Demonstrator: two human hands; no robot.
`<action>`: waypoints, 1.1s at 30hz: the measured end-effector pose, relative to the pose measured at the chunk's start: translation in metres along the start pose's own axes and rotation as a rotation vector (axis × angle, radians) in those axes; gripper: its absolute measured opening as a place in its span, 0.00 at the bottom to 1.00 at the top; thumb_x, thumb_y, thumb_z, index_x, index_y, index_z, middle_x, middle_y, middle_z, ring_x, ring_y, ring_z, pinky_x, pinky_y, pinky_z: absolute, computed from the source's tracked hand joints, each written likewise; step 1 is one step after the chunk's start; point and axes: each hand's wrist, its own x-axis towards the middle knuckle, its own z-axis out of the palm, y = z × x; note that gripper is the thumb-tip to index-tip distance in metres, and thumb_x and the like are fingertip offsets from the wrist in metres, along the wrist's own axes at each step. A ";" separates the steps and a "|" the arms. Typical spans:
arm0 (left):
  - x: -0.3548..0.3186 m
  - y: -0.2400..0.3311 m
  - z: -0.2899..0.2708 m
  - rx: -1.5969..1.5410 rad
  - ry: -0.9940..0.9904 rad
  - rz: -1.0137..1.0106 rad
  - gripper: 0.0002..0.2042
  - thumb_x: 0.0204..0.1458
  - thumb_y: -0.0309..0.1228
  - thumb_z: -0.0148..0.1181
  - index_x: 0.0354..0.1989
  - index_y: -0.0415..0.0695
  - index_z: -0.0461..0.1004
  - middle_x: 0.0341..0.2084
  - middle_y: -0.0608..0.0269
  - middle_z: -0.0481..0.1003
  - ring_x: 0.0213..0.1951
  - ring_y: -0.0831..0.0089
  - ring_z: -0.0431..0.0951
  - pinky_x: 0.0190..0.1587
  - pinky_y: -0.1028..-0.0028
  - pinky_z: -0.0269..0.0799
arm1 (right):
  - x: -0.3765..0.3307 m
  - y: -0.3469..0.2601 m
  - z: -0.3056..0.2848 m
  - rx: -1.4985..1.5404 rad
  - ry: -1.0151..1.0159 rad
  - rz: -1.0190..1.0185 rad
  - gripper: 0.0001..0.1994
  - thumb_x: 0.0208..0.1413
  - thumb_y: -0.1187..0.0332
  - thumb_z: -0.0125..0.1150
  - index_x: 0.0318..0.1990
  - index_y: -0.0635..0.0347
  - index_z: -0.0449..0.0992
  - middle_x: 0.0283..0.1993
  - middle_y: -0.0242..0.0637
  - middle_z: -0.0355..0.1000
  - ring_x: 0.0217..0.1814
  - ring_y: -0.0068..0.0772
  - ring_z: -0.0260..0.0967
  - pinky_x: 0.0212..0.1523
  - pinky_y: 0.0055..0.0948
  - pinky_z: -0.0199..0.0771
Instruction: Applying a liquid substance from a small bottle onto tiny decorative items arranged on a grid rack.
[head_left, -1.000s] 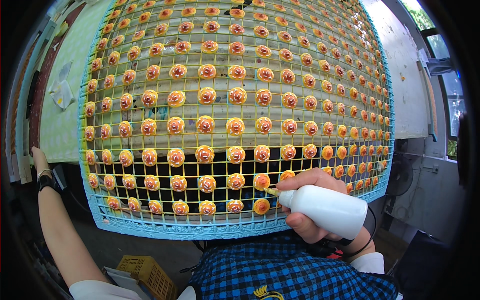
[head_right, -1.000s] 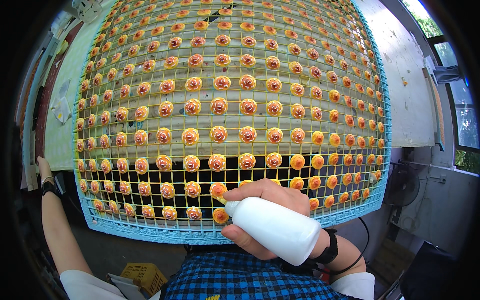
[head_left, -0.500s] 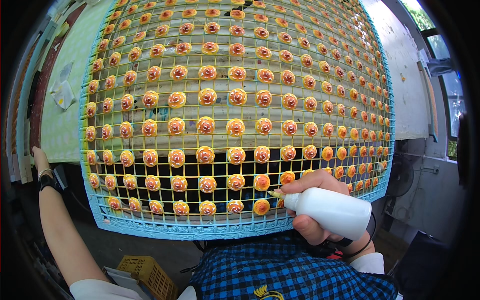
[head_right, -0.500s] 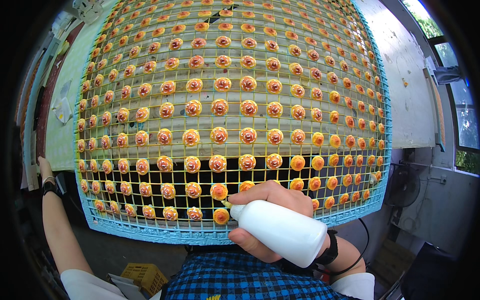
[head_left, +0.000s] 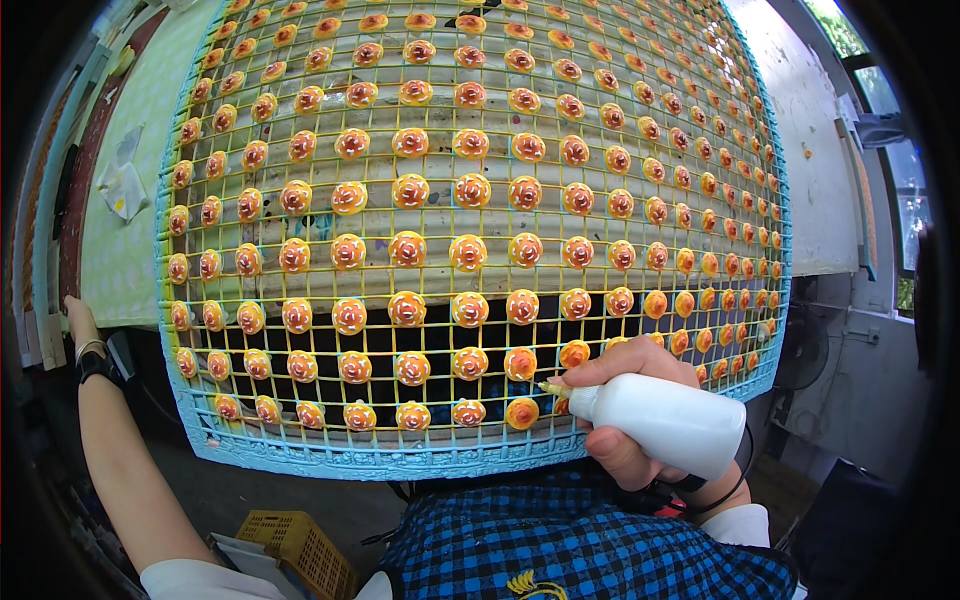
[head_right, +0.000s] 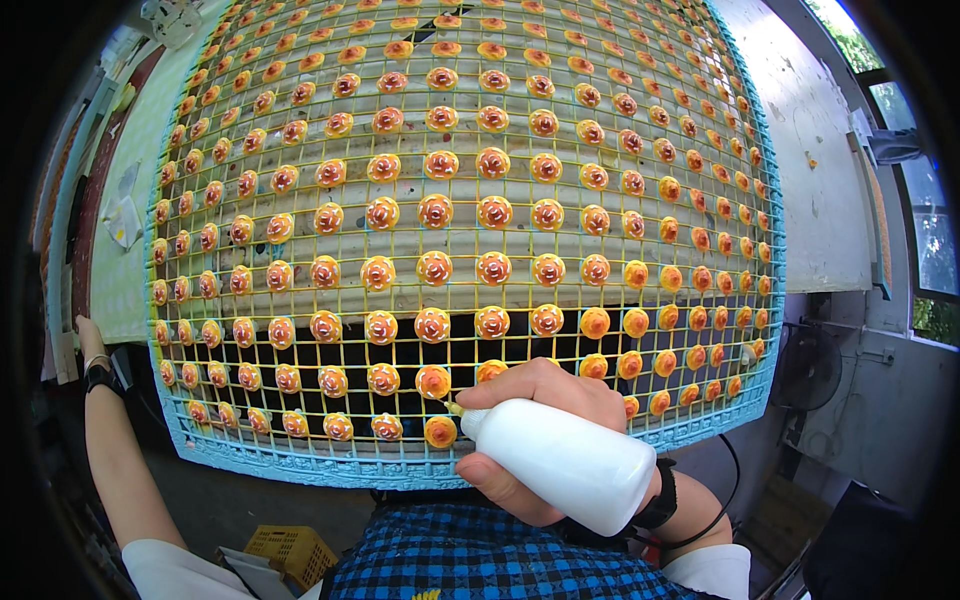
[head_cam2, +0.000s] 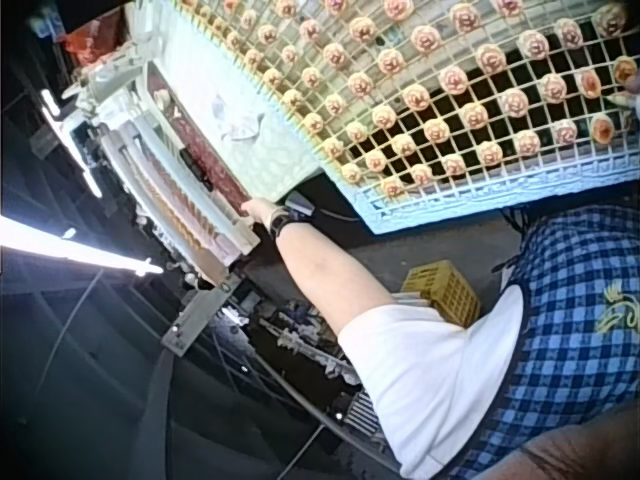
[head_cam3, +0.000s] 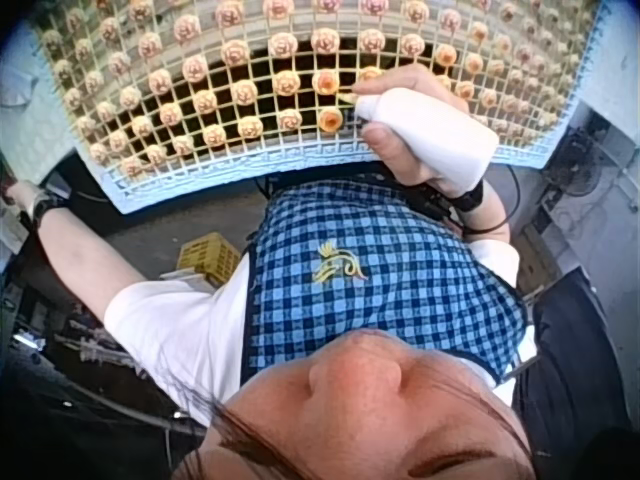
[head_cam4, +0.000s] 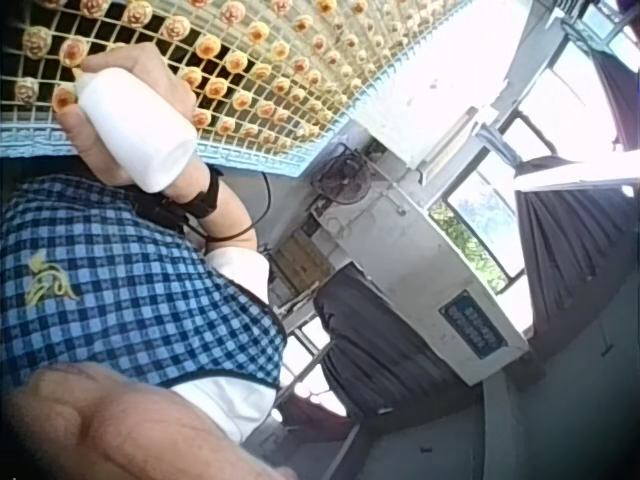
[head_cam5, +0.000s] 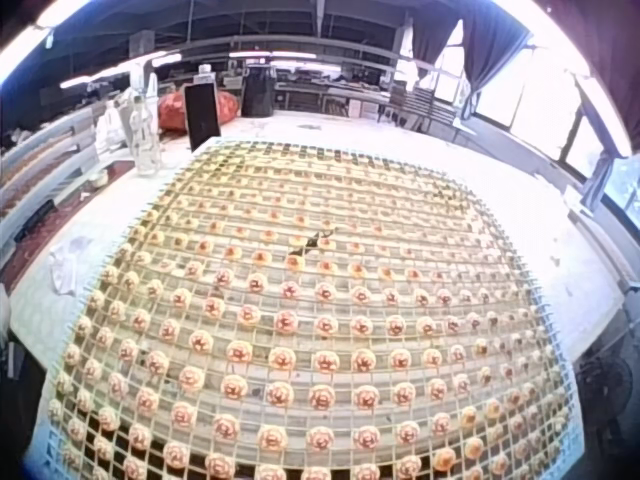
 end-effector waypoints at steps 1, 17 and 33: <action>0.000 0.000 0.001 -0.015 -0.014 0.000 0.36 0.47 0.53 0.27 0.51 0.29 0.55 0.53 0.43 0.54 0.57 0.55 0.52 0.56 0.67 0.45 | 0.000 0.000 0.000 0.005 0.003 -0.005 0.16 0.40 0.59 0.62 0.32 0.63 0.71 0.24 0.38 0.68 0.20 0.29 0.69 0.20 0.21 0.68; -0.031 0.010 0.006 -0.093 -0.027 -0.031 0.35 0.48 0.53 0.28 0.52 0.29 0.54 0.54 0.44 0.53 0.57 0.57 0.52 0.56 0.68 0.46 | 0.004 0.007 0.000 -0.114 -0.015 -0.161 0.16 0.39 0.59 0.62 0.31 0.63 0.71 0.24 0.37 0.68 0.20 0.29 0.69 0.20 0.20 0.68; -0.031 0.012 -0.006 -0.065 -0.041 -0.015 0.34 0.48 0.51 0.28 0.52 0.29 0.54 0.54 0.43 0.53 0.57 0.56 0.51 0.56 0.68 0.45 | 0.002 -0.001 -0.005 -0.156 0.012 -0.129 0.15 0.39 0.60 0.62 0.28 0.64 0.72 0.23 0.37 0.68 0.18 0.28 0.68 0.17 0.20 0.67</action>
